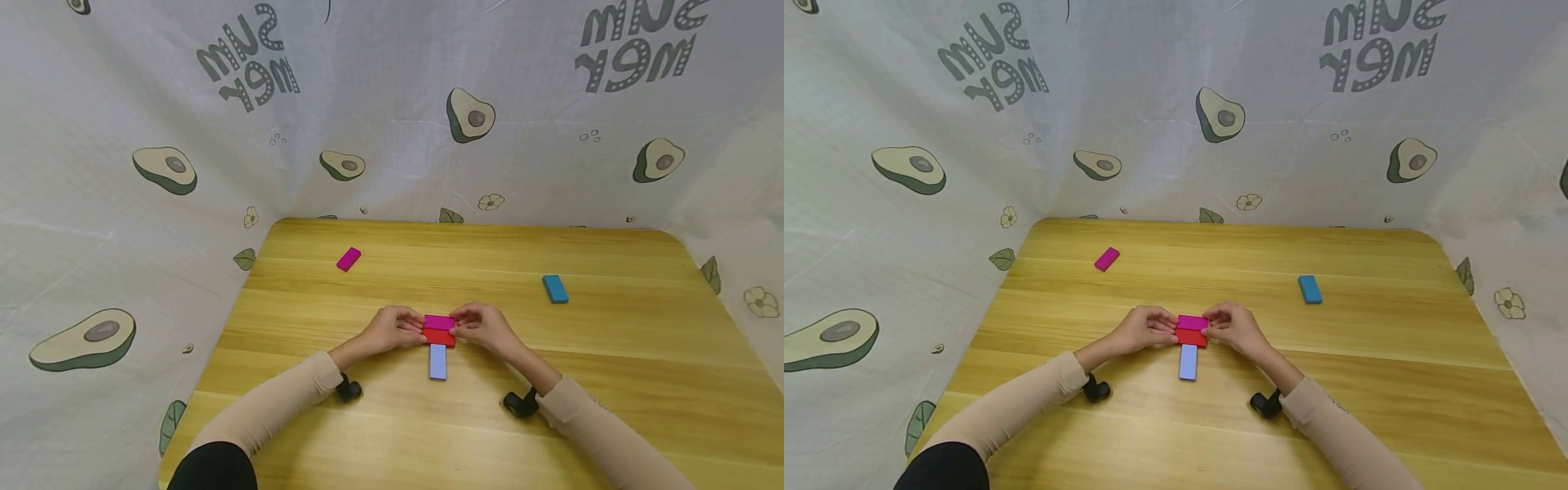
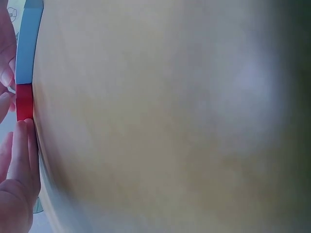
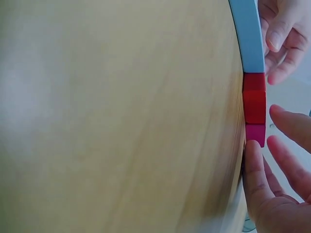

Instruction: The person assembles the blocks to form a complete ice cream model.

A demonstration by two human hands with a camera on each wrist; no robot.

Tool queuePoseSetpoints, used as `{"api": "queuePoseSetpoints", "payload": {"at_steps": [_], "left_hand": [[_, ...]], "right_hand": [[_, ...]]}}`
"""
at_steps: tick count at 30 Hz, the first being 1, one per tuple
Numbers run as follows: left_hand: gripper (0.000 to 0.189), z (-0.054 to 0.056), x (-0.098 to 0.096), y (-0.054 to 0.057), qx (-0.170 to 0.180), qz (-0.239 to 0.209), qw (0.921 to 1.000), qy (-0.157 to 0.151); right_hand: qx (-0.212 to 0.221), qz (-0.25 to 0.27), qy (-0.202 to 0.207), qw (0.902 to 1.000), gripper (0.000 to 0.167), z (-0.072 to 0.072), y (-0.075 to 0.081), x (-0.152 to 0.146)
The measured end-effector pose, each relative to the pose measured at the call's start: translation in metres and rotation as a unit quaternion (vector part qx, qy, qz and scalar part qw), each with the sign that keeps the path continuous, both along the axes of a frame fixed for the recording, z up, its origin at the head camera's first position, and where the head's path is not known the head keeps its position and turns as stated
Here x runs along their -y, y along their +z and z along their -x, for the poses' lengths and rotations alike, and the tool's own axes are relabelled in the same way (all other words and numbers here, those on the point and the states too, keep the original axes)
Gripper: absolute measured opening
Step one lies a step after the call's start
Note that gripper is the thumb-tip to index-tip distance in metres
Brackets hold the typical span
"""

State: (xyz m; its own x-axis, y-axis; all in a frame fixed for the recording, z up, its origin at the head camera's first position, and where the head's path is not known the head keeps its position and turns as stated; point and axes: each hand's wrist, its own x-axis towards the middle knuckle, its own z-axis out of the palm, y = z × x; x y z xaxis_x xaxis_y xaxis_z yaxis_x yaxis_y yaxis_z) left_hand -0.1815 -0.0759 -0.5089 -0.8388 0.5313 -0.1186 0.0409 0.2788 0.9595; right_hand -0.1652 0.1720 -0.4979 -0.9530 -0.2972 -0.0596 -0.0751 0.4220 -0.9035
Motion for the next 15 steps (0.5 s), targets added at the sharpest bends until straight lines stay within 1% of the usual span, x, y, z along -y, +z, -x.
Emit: {"api": "queuePoseSetpoints", "payload": {"at_steps": [2, 5, 9, 13, 15], "left_hand": [[0.029, 0.000, 0.001, 0.001, -0.002, 0.003, 1.0000, -0.002], [0.029, 0.002, 0.003, 0.002, -0.013, 0.012, 0.9998, -0.004], [0.030, 0.005, 0.007, 0.005, -0.027, 0.014, 0.9995, 0.001], [0.033, 0.012, 0.016, 0.009, -0.030, 0.007, 0.9995, 0.010], [0.034, 0.016, 0.023, 0.011, -0.037, 0.008, 0.9991, 0.017]], "right_hand": [[0.004, 0.001, -0.001, 1.0000, 0.029, -0.001, -0.001, 0.000], [0.008, 0.007, 0.001, 0.9999, 0.031, -0.001, -0.003, 0.000], [0.008, 0.019, 0.007, 0.9998, 0.033, -0.002, -0.003, 0.000], [0.007, 0.021, 0.007, 0.9997, 0.033, -0.003, -0.002, 0.000], [0.007, 0.021, 0.007, 0.9997, 0.033, -0.003, -0.003, 0.000]]}}
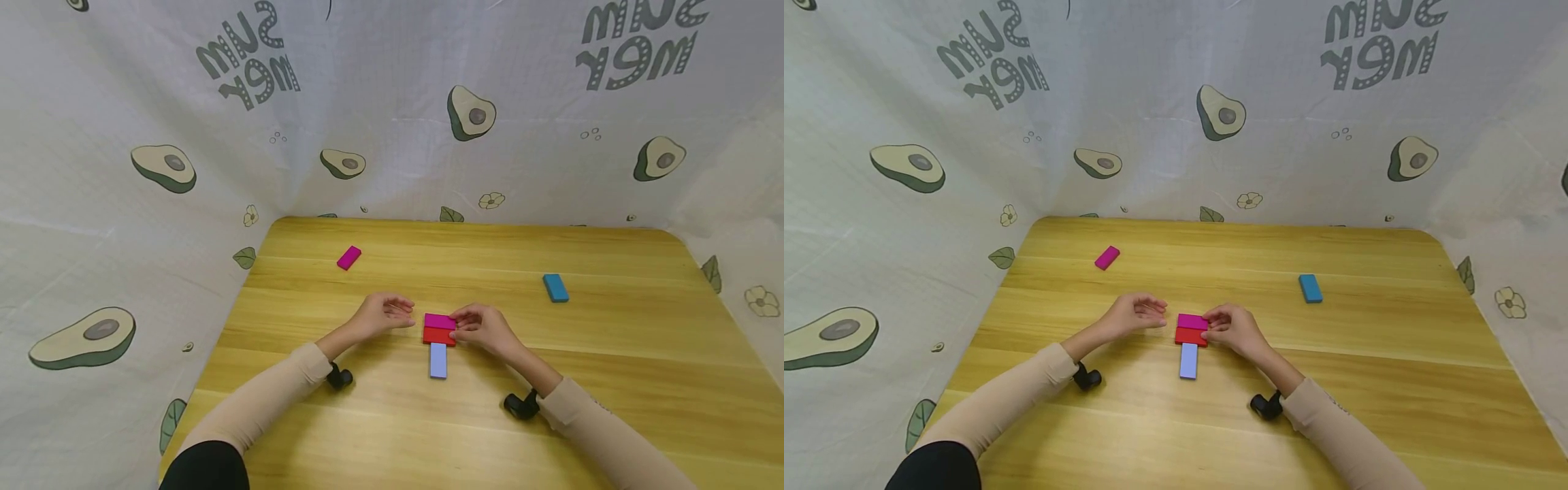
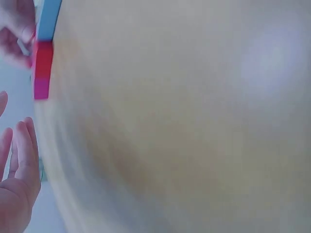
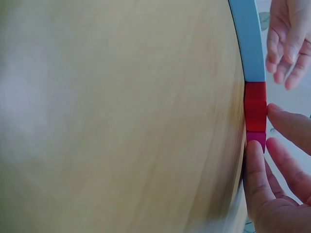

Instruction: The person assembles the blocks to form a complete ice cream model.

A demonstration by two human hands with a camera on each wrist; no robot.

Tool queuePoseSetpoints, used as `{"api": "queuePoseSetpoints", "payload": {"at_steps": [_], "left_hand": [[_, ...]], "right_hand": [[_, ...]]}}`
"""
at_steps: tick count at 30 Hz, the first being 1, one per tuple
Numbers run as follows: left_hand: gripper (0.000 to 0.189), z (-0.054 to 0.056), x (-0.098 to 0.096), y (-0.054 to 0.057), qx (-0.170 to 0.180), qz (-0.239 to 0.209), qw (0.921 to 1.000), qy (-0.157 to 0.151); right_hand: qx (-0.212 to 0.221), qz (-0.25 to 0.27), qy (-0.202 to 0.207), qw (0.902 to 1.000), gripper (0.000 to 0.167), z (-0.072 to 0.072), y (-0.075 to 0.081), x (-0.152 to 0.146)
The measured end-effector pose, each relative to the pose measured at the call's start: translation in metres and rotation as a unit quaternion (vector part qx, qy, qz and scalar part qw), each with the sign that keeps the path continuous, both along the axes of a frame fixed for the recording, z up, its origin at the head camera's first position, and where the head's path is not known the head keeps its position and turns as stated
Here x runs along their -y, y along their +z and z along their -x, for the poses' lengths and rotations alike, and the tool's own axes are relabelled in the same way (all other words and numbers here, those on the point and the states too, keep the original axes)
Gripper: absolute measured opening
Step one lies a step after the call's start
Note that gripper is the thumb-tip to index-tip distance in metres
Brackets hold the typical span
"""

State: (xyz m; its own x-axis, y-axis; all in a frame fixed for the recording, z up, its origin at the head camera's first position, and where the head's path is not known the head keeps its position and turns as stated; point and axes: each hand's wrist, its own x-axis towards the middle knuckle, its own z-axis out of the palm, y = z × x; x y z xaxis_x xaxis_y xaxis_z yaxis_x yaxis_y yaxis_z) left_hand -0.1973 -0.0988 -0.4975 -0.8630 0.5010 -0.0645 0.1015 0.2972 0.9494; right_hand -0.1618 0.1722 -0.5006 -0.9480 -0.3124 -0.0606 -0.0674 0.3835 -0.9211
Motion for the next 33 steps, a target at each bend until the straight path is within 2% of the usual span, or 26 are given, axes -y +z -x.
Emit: {"api": "queuePoseSetpoints", "payload": {"at_steps": [7, 12, 16, 19, 26, 33], "left_hand": [[0.037, 0.020, 0.026, 0.010, -0.034, 0.008, 0.9982, 0.049], [0.036, 0.036, 0.043, 0.016, -0.063, 0.004, 0.9930, 0.100], [0.039, 0.046, 0.054, 0.017, -0.073, 0.001, 0.9873, 0.141], [0.040, 0.049, 0.061, 0.017, -0.074, 0.000, 0.9826, 0.170], [0.039, 0.055, 0.074, 0.012, -0.101, 0.002, 0.9668, 0.235], [0.048, 0.062, 0.080, 0.009, -0.086, 0.029, 0.9569, 0.276]], "right_hand": [[-0.006, 0.002, 0.001, 1.0000, 0.032, 0.000, -0.001, -0.001], [-0.005, 0.002, 0.000, 1.0000, 0.031, -0.001, -0.002, -0.001], [-0.005, -0.001, -0.003, 1.0000, 0.032, -0.001, -0.001, -0.001], [-0.007, -0.005, -0.002, 1.0000, 0.031, -0.001, -0.001, -0.001], [-0.006, -0.010, 0.000, 0.9999, 0.031, -0.001, -0.003, 0.000], [-0.004, -0.016, -0.002, 0.9999, 0.031, -0.001, -0.002, 0.000]]}}
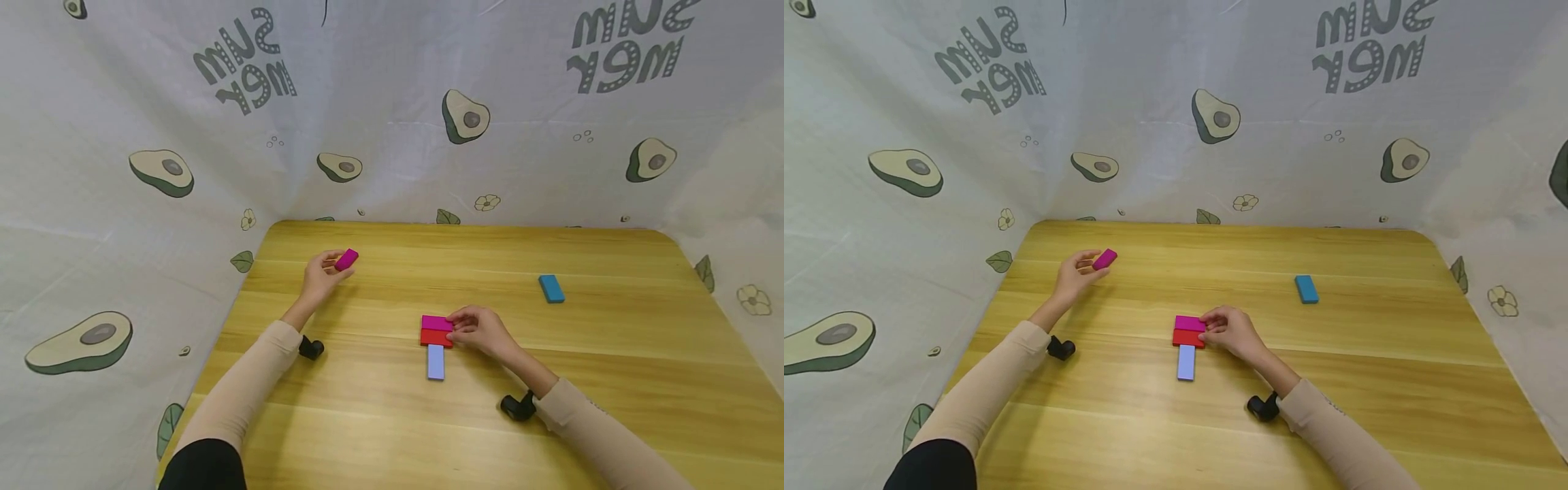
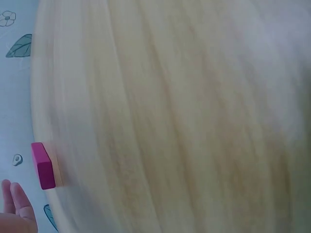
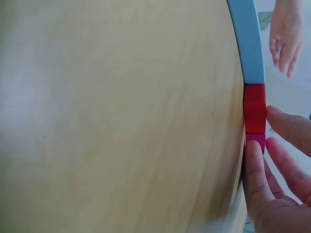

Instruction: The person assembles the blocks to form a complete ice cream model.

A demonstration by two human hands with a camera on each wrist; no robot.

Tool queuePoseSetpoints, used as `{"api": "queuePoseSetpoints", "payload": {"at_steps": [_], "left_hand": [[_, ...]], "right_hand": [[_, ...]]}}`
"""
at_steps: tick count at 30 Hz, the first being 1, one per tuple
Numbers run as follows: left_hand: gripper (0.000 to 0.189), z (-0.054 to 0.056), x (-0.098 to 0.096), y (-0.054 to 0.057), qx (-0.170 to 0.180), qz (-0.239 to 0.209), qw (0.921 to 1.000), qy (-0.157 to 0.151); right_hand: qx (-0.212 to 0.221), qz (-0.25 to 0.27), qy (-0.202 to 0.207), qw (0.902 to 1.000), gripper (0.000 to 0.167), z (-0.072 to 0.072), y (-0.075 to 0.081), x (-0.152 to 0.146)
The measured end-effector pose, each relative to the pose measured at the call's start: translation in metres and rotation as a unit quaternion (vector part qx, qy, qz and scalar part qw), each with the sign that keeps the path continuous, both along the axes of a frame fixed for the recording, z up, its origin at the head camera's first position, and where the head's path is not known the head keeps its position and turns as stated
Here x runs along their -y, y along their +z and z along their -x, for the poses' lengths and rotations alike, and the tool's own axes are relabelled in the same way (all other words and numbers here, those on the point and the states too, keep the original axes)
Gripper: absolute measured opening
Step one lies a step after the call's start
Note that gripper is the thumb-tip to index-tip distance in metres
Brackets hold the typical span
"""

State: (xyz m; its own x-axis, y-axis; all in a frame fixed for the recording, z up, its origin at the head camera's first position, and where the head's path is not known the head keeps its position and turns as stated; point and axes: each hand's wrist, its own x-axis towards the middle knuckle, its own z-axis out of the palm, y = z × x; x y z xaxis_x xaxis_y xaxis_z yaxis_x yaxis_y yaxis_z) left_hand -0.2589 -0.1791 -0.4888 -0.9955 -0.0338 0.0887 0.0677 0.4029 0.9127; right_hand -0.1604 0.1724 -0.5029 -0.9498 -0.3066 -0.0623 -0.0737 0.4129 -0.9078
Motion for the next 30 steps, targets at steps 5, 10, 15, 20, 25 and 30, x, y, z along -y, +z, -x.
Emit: {"api": "queuePoseSetpoints", "payload": {"at_steps": [5, 10, 15, 20, 25, 30], "left_hand": [[0.056, 0.006, 0.006, -0.004, 0.025, 0.007, 0.9996, 0.008], [0.059, 0.011, 0.011, -0.009, 0.027, 0.006, 0.9996, 0.006], [0.059, 0.012, 0.015, -0.010, 0.034, 0.010, 0.9993, 0.007], [0.059, 0.013, 0.016, -0.011, 0.039, 0.020, 0.9990, 0.008], [0.057, 0.015, 0.016, -0.012, 0.038, 0.027, 0.9989, 0.004], [0.056, 0.018, 0.015, -0.014, 0.044, 0.034, 0.9985, 0.005]], "right_hand": [[0.004, 0.001, 0.000, 1.0000, 0.030, 0.000, 0.001, 0.000], [0.006, 0.003, -0.002, 1.0000, 0.030, 0.000, 0.000, 0.001], [0.008, 0.005, -0.003, 1.0000, 0.029, 0.000, 0.000, 0.001], [0.008, 0.008, -0.003, 0.9999, 0.030, -0.001, 0.000, 0.002], [0.005, 0.016, 0.000, 0.9999, 0.030, 0.000, 0.000, 0.001], [0.007, 0.017, -0.001, 0.9998, 0.030, 0.000, -0.001, 0.000]]}}
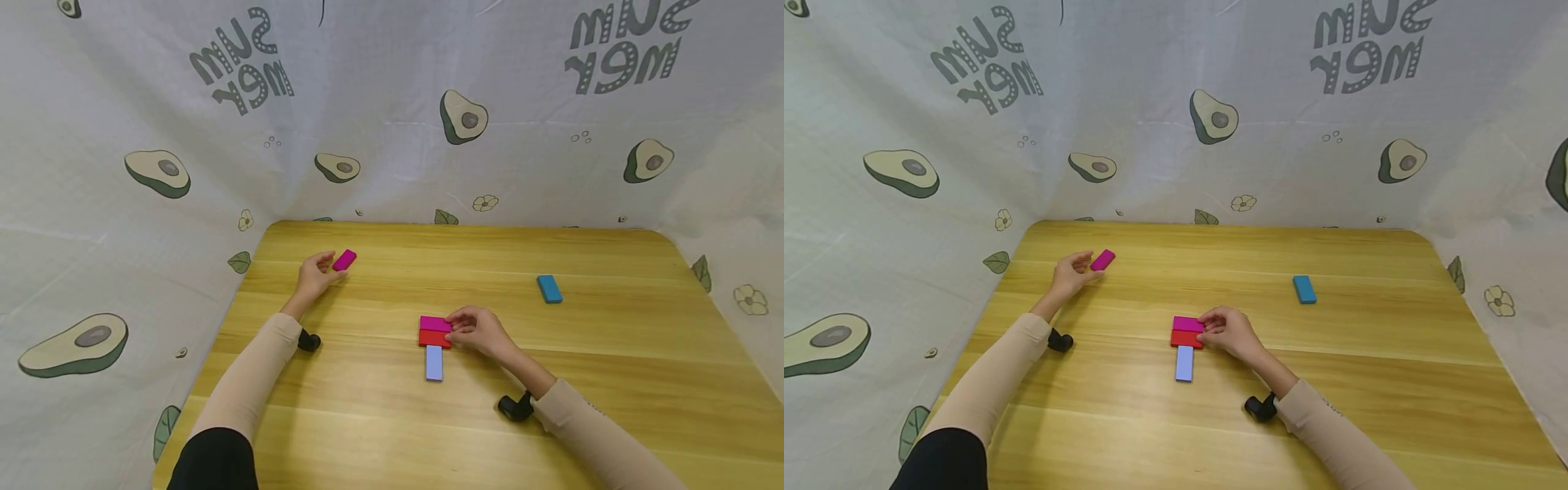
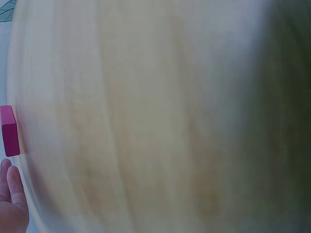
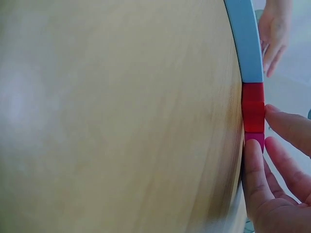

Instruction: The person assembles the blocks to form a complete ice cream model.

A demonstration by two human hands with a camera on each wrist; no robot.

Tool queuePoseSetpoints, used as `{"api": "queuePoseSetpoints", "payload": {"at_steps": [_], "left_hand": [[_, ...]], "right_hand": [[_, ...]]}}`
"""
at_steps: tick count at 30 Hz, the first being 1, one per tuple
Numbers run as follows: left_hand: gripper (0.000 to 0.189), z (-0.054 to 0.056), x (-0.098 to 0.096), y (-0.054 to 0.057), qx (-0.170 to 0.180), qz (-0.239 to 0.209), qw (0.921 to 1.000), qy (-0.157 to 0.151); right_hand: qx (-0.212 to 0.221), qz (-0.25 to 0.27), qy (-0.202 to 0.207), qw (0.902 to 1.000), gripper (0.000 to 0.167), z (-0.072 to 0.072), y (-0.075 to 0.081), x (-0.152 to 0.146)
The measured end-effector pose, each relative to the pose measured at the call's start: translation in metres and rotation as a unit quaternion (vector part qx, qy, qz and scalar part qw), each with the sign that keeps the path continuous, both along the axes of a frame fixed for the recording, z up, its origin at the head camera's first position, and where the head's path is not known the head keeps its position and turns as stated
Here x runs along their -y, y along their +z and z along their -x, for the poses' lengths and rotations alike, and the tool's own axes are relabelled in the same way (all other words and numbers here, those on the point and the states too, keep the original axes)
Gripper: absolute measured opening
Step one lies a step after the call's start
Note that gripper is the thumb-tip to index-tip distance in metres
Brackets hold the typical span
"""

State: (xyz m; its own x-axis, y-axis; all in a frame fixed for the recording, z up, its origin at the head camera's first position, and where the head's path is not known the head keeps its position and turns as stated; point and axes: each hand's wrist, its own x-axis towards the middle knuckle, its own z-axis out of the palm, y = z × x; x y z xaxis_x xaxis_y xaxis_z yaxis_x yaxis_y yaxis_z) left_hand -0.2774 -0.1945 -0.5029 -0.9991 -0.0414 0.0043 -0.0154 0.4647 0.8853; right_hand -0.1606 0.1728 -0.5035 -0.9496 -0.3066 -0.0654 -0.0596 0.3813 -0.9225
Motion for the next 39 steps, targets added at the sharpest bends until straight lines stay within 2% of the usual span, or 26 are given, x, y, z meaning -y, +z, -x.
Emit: {"api": "queuePoseSetpoints", "payload": {"at_steps": [14, 25, 39], "left_hand": [[0.046, 0.0016, 0.0009, -0.0041, -0.009, 0.013, 0.9998, -0.011], [0.039, 0.0026, 0.0017, -0.0071, -0.008, 0.016, 0.9998, -0.007], [0.038, 0.0008, 0.0006, -0.0052, -0.014, 0.034, 0.9993, -0.012]], "right_hand": [[0.005, -0.007, -0.005, 1.0000, 0.030, -0.0008, 0.0016, -0.0003], [-0.002, -0.009, 0.001, 1.0000, 0.031, -0.0015, 0.0004, 0.0009], [-0.002, -0.008, 0.000, 1.0000, 0.031, -0.0021, 0.0008, 0.0012]]}}
